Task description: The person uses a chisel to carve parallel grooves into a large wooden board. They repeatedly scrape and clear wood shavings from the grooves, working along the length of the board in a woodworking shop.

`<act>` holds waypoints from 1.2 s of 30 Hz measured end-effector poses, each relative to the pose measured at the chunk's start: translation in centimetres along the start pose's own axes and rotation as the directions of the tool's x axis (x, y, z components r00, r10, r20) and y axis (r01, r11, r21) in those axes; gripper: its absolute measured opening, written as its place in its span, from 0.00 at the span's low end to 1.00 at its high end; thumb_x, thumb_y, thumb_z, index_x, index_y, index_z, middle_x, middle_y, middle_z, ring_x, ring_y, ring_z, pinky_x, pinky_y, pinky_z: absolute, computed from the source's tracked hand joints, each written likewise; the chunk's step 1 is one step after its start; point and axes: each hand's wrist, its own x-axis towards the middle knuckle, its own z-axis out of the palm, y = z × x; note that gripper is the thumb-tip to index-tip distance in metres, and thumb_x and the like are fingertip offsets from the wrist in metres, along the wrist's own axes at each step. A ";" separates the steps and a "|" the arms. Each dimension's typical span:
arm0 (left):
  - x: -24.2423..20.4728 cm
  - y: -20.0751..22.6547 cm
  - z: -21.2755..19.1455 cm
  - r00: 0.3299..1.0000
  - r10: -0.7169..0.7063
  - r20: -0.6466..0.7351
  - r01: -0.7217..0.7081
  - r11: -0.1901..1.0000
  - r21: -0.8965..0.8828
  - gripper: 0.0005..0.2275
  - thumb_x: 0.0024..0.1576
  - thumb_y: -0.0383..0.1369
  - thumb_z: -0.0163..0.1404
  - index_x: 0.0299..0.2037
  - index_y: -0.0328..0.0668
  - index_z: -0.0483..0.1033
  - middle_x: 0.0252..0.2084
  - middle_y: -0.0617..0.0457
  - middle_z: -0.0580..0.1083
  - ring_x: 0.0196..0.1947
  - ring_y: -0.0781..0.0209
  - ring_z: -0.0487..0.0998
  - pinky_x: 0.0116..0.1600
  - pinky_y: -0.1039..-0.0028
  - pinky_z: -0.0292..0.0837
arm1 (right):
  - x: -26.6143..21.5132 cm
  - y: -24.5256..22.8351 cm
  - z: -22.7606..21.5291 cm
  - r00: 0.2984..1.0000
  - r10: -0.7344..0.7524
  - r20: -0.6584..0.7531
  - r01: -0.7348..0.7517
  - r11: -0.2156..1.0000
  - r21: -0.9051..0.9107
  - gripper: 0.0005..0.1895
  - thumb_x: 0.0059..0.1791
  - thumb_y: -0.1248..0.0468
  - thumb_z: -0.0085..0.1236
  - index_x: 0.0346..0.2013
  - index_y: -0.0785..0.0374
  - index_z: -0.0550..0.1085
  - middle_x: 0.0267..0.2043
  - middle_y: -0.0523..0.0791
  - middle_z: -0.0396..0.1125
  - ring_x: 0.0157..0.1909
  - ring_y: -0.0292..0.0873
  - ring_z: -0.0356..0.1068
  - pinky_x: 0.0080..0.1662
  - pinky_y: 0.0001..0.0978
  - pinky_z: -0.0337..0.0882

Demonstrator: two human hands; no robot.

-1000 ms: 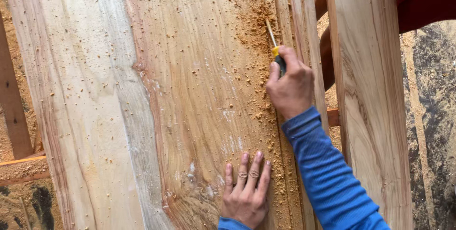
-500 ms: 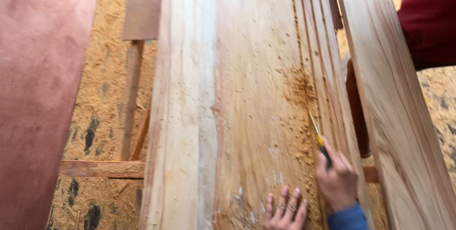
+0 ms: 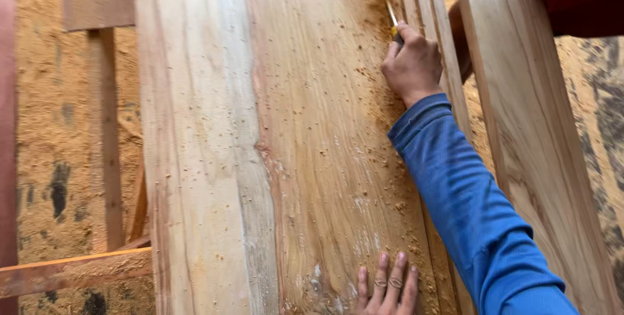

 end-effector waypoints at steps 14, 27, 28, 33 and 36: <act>-2.4 1.4 4.7 0.974 -0.121 -0.192 0.144 0.983 0.111 0.12 0.67 0.49 0.46 0.56 0.63 0.75 0.68 0.59 0.71 0.71 0.54 0.65 0.74 0.40 0.46 | 5.3 2.6 3.5 0.998 -0.065 -0.002 0.065 0.998 -0.011 0.13 0.57 0.69 0.49 0.56 0.65 0.73 0.31 0.50 0.74 0.26 0.46 0.74 0.29 0.37 0.75; 1.1 0.1 -1.8 0.995 -0.101 0.013 0.102 0.994 -0.042 0.19 0.66 0.47 0.43 0.64 0.53 0.73 0.71 0.52 0.67 0.72 0.48 0.63 0.71 0.41 0.46 | -11.0 2.0 -5.2 0.985 -0.169 0.035 0.171 0.982 -0.083 0.22 0.51 0.67 0.54 0.61 0.66 0.71 0.38 0.61 0.73 0.37 0.62 0.75 0.41 0.51 0.75; 1.7 0.2 -3.1 0.986 -0.164 -0.033 0.164 0.986 -0.013 0.16 0.68 0.40 0.44 0.65 0.59 0.73 0.74 0.57 0.66 0.75 0.54 0.63 0.77 0.45 0.47 | -15.2 3.1 -6.2 0.978 -0.209 0.012 0.209 0.975 -0.074 0.24 0.50 0.68 0.55 0.61 0.67 0.71 0.39 0.62 0.73 0.39 0.63 0.74 0.43 0.51 0.75; 3.2 0.5 -7.1 0.987 -0.155 0.052 0.160 0.981 -0.112 0.28 0.51 0.29 0.50 0.66 0.52 0.72 0.73 0.53 0.64 0.75 0.50 0.60 0.74 0.45 0.46 | -41.4 7.6 -13.2 0.992 -0.030 0.119 0.017 0.994 0.109 0.22 0.45 0.74 0.58 0.55 0.72 0.72 0.50 0.59 0.73 0.48 0.57 0.77 0.47 0.39 0.77; 3.2 0.9 -7.0 0.980 -0.165 0.114 0.175 0.980 -0.093 0.31 0.46 0.28 0.51 0.66 0.53 0.71 0.73 0.53 0.64 0.74 0.50 0.60 0.75 0.45 0.47 | -56.1 7.7 -16.8 0.988 0.116 0.102 -0.132 0.977 0.165 0.21 0.44 0.73 0.60 0.52 0.67 0.74 0.51 0.55 0.75 0.50 0.51 0.79 0.50 0.34 0.78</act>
